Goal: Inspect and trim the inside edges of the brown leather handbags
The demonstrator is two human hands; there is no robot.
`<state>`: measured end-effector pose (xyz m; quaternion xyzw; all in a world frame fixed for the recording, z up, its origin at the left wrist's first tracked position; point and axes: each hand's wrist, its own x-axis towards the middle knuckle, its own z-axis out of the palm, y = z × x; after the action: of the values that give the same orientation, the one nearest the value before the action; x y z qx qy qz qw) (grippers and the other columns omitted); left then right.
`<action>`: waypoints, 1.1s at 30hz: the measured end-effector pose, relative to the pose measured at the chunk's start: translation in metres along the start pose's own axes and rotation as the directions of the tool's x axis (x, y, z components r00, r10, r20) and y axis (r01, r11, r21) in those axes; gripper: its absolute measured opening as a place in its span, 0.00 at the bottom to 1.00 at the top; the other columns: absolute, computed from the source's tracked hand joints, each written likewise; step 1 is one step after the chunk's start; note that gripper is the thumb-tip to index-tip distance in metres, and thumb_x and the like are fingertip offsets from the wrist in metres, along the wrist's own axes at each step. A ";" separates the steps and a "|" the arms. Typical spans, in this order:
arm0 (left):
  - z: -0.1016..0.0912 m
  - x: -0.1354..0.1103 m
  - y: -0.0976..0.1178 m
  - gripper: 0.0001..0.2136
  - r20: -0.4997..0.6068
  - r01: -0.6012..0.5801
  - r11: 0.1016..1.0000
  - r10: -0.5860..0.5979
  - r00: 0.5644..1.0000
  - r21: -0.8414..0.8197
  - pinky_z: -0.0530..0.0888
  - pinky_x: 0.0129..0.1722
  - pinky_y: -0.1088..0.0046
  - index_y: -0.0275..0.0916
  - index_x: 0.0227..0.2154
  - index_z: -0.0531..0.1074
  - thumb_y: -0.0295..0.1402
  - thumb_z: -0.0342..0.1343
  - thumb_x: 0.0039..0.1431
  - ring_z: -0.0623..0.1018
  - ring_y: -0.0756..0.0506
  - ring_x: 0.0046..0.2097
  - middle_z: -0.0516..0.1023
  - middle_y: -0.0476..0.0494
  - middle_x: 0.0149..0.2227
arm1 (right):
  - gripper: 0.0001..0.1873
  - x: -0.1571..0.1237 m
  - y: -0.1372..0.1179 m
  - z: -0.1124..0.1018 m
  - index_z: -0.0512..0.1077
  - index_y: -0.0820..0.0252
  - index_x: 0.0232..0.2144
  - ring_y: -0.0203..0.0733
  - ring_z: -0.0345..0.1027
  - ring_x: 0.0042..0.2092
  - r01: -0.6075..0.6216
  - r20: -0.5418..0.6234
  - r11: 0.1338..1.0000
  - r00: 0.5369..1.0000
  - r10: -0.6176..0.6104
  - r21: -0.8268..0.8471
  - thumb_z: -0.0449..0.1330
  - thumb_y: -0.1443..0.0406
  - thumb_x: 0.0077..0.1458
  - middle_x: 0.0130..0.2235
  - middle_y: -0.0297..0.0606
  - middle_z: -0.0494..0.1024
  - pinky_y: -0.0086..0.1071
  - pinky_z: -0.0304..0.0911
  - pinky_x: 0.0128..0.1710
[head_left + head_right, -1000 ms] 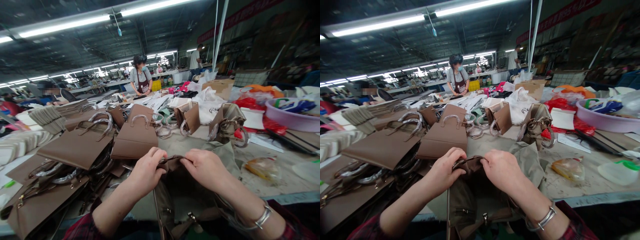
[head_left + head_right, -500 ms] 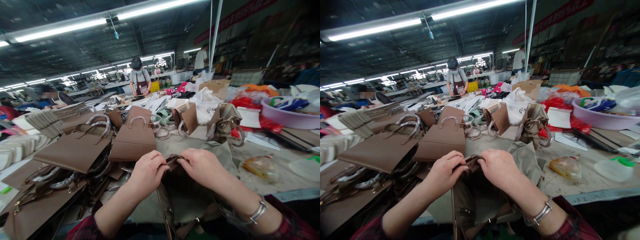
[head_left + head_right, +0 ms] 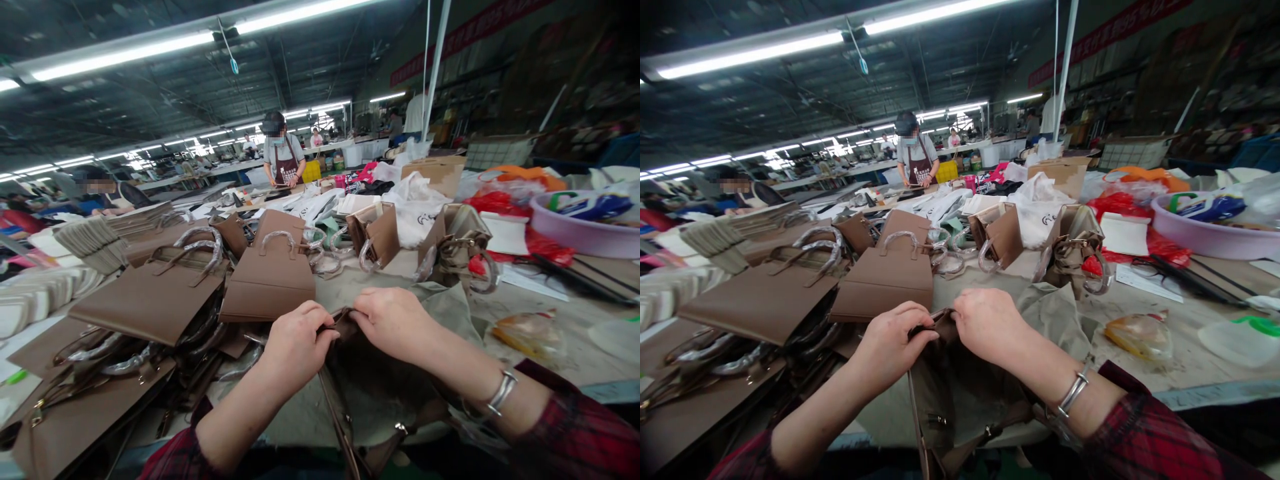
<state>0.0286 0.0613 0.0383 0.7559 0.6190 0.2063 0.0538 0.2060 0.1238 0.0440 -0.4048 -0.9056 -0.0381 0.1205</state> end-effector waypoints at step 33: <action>-0.012 -0.009 -0.009 0.14 0.217 0.142 0.951 -0.082 0.973 -0.276 0.65 0.34 0.75 0.41 0.41 0.62 0.19 0.46 0.52 0.75 0.47 0.35 0.76 0.49 0.33 | 0.05 0.000 0.000 0.004 0.74 0.60 0.27 0.44 0.58 0.46 0.372 -0.184 0.871 0.927 -0.328 0.321 0.60 0.67 0.55 0.40 0.37 0.71 0.40 0.57 0.48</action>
<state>0.0146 0.0527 0.0444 0.7203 0.6156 0.2133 0.2382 0.2049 0.1248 0.0400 -0.2028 -0.9469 0.0773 0.2373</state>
